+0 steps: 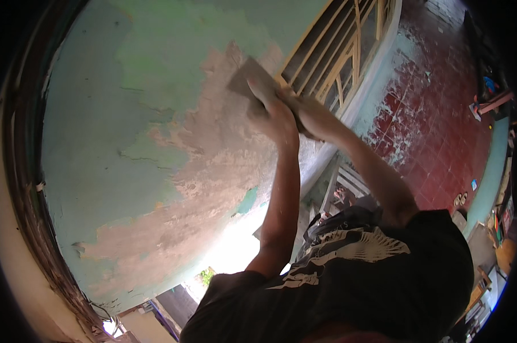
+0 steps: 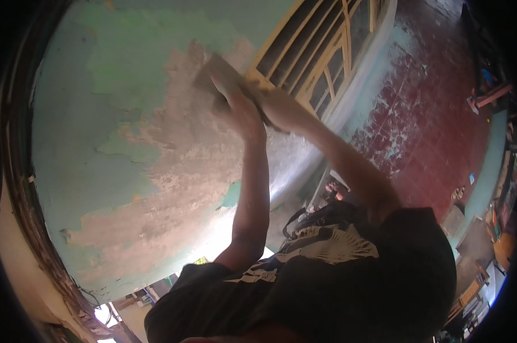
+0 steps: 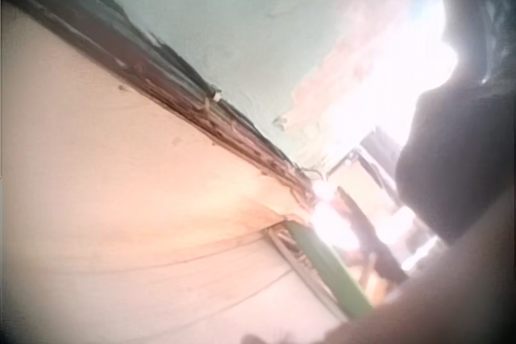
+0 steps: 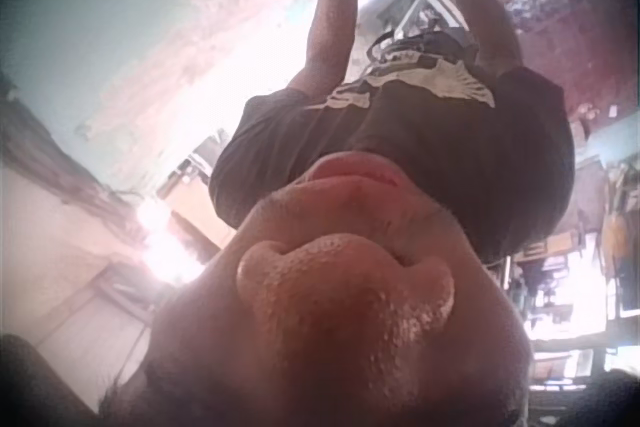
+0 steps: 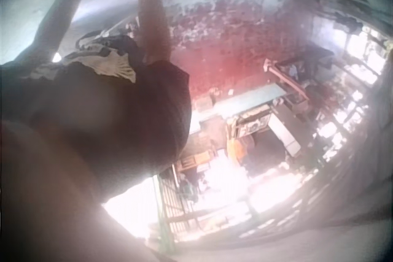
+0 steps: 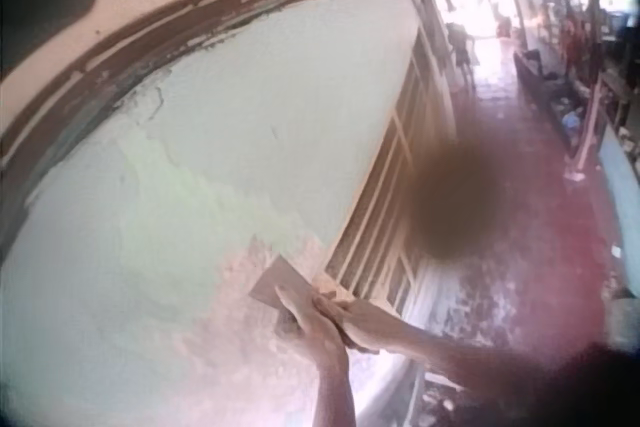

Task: The person scrapes a ceiling surface with a hand scraper to remove old paint or plaster. They work methodically across the ceiling, applying pressure and moving the scraper in short strokes to lift material.

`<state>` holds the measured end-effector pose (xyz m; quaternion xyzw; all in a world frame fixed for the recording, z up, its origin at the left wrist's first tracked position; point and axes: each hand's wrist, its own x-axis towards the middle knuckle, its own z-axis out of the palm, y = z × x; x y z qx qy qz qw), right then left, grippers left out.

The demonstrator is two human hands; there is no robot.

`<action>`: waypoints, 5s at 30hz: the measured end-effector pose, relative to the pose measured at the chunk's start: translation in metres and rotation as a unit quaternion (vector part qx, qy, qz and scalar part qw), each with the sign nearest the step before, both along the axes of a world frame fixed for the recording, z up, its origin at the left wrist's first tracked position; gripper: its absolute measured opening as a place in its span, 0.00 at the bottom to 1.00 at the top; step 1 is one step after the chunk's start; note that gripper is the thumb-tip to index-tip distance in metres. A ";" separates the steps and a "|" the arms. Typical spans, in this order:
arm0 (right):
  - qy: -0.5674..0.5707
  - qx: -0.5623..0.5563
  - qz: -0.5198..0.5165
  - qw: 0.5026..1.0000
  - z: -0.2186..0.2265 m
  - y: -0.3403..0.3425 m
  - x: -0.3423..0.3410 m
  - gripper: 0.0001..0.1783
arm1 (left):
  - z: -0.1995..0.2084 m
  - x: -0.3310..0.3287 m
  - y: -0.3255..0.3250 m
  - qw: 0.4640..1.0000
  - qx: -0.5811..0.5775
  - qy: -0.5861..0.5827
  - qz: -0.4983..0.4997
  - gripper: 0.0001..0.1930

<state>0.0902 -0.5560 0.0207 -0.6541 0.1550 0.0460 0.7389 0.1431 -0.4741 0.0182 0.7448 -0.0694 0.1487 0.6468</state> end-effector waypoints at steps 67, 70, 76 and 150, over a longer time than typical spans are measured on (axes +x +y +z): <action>-0.001 0.137 0.066 0.988 -0.059 0.131 -0.022 0.26 | -0.014 -0.053 0.120 0.985 -0.118 0.076 0.100 0.26; 0.020 0.135 0.068 0.988 -0.037 0.131 -0.025 0.27 | -0.006 -0.045 0.125 0.988 -0.102 0.060 0.097 0.25; 0.010 0.151 0.063 0.987 -0.036 0.135 -0.024 0.30 | -0.004 -0.048 0.133 0.988 -0.079 0.071 0.111 0.25; -0.256 0.200 0.188 0.927 0.177 0.308 -0.046 0.18 | 0.191 -0.089 0.316 0.962 -0.151 -0.185 0.131 0.20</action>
